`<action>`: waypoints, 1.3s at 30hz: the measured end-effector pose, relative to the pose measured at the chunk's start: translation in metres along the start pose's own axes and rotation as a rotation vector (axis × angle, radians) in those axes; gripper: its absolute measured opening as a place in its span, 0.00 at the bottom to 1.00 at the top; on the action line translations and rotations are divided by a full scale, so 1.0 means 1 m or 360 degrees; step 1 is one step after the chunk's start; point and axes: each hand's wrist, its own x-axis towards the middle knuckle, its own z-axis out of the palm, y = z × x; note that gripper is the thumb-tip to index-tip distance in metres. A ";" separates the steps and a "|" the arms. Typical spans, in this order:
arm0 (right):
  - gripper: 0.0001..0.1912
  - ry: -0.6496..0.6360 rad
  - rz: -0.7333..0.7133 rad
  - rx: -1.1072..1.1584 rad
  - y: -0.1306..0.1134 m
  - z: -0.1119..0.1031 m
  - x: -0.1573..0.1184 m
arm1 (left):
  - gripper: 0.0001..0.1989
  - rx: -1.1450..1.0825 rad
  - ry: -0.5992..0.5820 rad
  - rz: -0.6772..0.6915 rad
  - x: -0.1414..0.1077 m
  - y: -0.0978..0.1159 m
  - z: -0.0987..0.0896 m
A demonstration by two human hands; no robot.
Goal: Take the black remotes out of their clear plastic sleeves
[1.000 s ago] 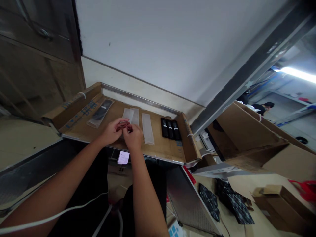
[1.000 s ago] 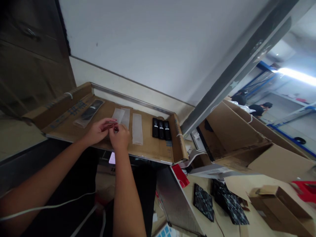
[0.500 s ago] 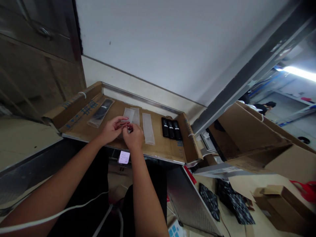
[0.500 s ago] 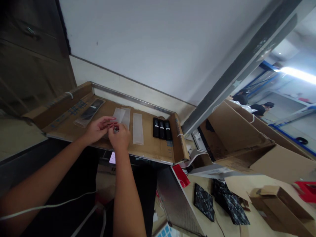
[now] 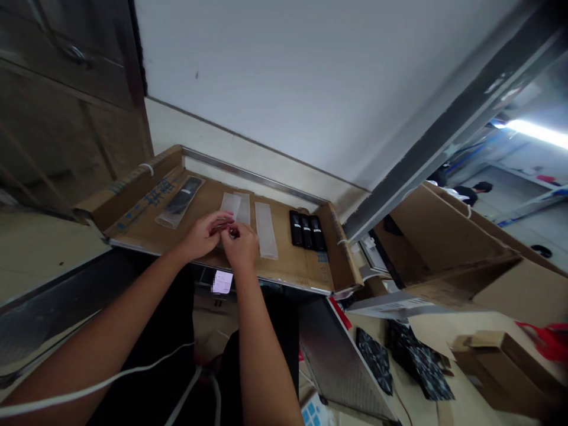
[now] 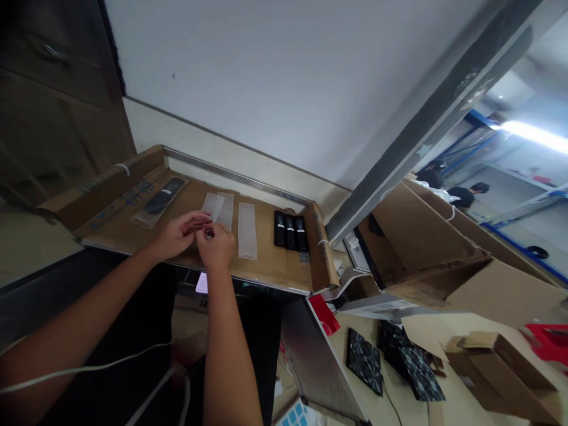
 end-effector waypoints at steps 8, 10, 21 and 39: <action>0.05 0.0078 0.0035 0.0023 -0.003 -0.002 0.000 | 0.22 -0.0122 0.0019 -0.0089 0.002 0.004 -0.003; 0.06 0.0118 0.0045 0.0036 -0.004 -0.002 0.000 | 0.22 -0.0144 0.0045 -0.0091 0.003 0.003 -0.004; 0.06 0.0272 0.0375 0.0336 0.005 -0.003 0.004 | 0.23 -0.0229 0.0199 -0.0152 0.004 0.010 -0.009; 0.13 0.0302 0.0522 0.0620 0.015 -0.002 0.005 | 0.25 -0.0138 0.0261 -0.0159 0.005 0.008 -0.012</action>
